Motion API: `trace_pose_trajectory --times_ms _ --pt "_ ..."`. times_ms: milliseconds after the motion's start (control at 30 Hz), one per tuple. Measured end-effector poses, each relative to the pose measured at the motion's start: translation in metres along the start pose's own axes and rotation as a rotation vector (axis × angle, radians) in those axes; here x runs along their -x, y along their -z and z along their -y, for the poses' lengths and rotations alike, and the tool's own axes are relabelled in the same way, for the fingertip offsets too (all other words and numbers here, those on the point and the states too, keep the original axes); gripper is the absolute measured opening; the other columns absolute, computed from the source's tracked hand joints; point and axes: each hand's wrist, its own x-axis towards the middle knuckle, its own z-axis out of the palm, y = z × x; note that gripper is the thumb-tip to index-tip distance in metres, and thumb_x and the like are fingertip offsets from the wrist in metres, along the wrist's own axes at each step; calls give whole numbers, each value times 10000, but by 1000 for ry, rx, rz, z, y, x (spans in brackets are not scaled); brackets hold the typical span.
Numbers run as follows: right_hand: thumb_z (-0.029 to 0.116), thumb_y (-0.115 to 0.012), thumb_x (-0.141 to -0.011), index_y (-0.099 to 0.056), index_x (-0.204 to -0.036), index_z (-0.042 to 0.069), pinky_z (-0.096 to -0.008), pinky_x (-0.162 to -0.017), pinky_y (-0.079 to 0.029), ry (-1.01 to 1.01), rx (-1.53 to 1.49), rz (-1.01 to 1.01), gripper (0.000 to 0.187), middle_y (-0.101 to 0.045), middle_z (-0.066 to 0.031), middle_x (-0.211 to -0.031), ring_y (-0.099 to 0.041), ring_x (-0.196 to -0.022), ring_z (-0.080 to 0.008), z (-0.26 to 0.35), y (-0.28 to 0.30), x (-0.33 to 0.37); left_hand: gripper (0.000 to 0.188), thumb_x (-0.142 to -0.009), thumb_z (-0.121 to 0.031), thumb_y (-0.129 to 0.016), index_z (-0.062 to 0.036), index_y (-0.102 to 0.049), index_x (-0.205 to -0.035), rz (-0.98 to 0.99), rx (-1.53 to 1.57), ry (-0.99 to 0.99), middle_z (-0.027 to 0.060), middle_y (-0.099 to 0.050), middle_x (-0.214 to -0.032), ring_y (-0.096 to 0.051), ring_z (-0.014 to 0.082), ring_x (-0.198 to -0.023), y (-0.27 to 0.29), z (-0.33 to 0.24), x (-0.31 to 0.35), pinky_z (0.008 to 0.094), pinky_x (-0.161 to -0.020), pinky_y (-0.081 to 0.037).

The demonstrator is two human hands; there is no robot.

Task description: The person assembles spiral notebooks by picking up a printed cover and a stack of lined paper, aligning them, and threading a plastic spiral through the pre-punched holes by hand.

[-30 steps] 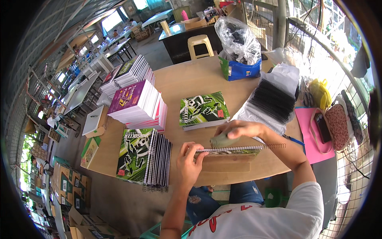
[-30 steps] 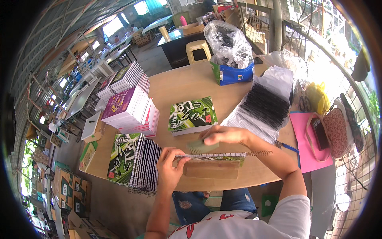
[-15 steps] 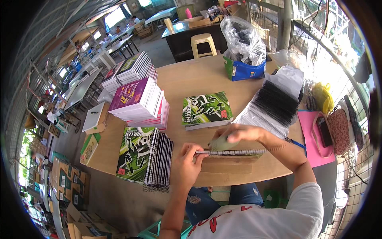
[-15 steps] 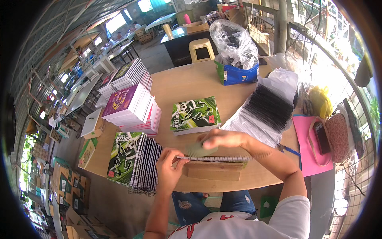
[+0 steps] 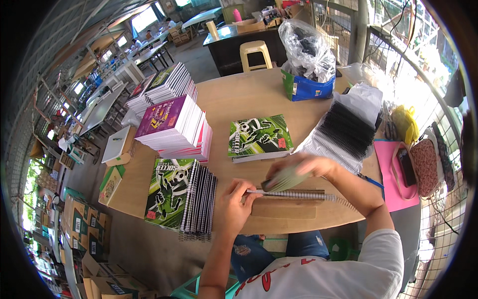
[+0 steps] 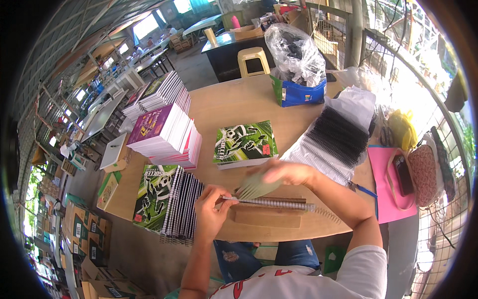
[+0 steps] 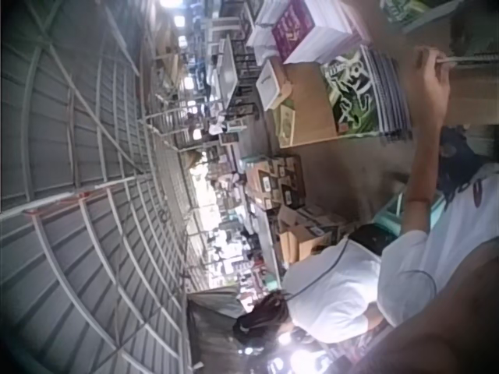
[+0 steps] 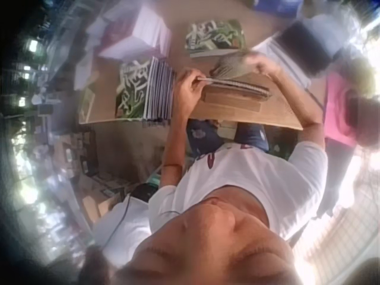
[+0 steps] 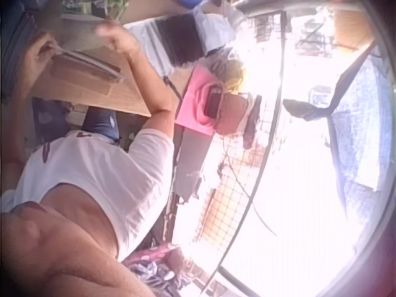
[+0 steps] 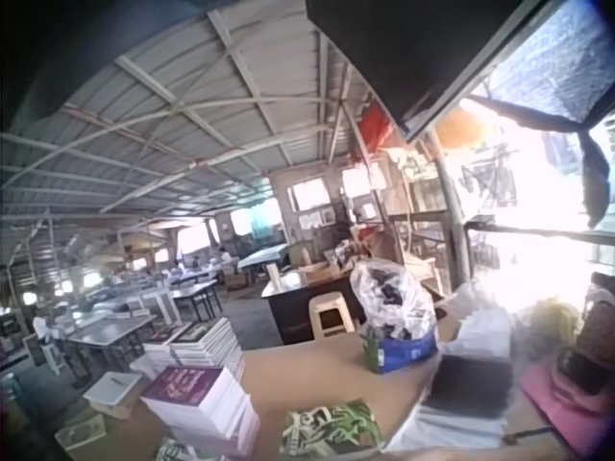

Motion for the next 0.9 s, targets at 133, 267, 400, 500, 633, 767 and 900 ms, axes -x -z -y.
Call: trace_pose_trajectory --times_ms 133,267,400,500,633,767,900 --pt "589 -608 -846 -673 -1182 -130 -401 -1000 -464 96 -309 -16 796 -644 -259 -1207 -602 -1133 -349 25 5 3 207 -793 143 -734 28 -633 -931 6 44 6 99 -598 -949 -686 183 -853 3 -1 0 307 -748 -663" --pt "544 -607 -906 -685 -1115 -108 -393 -1013 -414 -99 318 63 689 -618 -172 -1246 -578 -1112 -288 9 6 -2 196 -799 121 -741 24 -640 -936 18 8 -12 97 -607 -959 -686 183 -856 3 5 3 307 -761 -660" --pt "456 -604 -935 -706 -1099 -94 -376 -980 -442 -299 591 38 584 -640 -151 -1244 -592 -1118 -272 -2 3 -4 184 -804 113 -739 26 -639 -932 0 0 -40 102 -610 -959 -686 186 -853 3 5 4 307 -755 -658" --pt "470 -596 -925 -692 -1190 -85 -404 -1012 -441 -98 195 35 622 -635 -222 -1246 -589 -1175 -341 2 0 -2 175 -809 122 -725 34 -634 -929 -4 -47 -88 111 -605 -952 -690 194 -846 4 5 4 306 -742 -656" --pt "547 -605 -889 -685 -1223 -75 -426 -1029 -420 -401 718 48 710 -606 -242 -1292 -574 -1187 -350 6 -3 -15 182 -801 127 -725 32 -633 -925 -7 -20 -73 116 -601 -949 -691 202 -825 3 6 2 301 -728 -652" --pt "468 -603 -942 -699 -1246 -7 -418 -994 -457 -76 420 113 572 -606 -263 -1284 -587 -1141 -369 1 -4 -10 164 -850 -89 -760 -62 -644 -963 -42 -66 -76 86 -656 -952 -672 305 -815 2 9 5 411 -667 -520" --pt "462 -610 -938 -731 -1223 76 -426 -1000 -462 -330 810 -11 495 -677 -222 -1134 -587 -1130 -330 -2 -4 -10 163 -846 -79 -761 -59 -649 -963 -20 -47 -53 90 -651 -936 -670 305 -825 4 8 5 401 -685 -528"
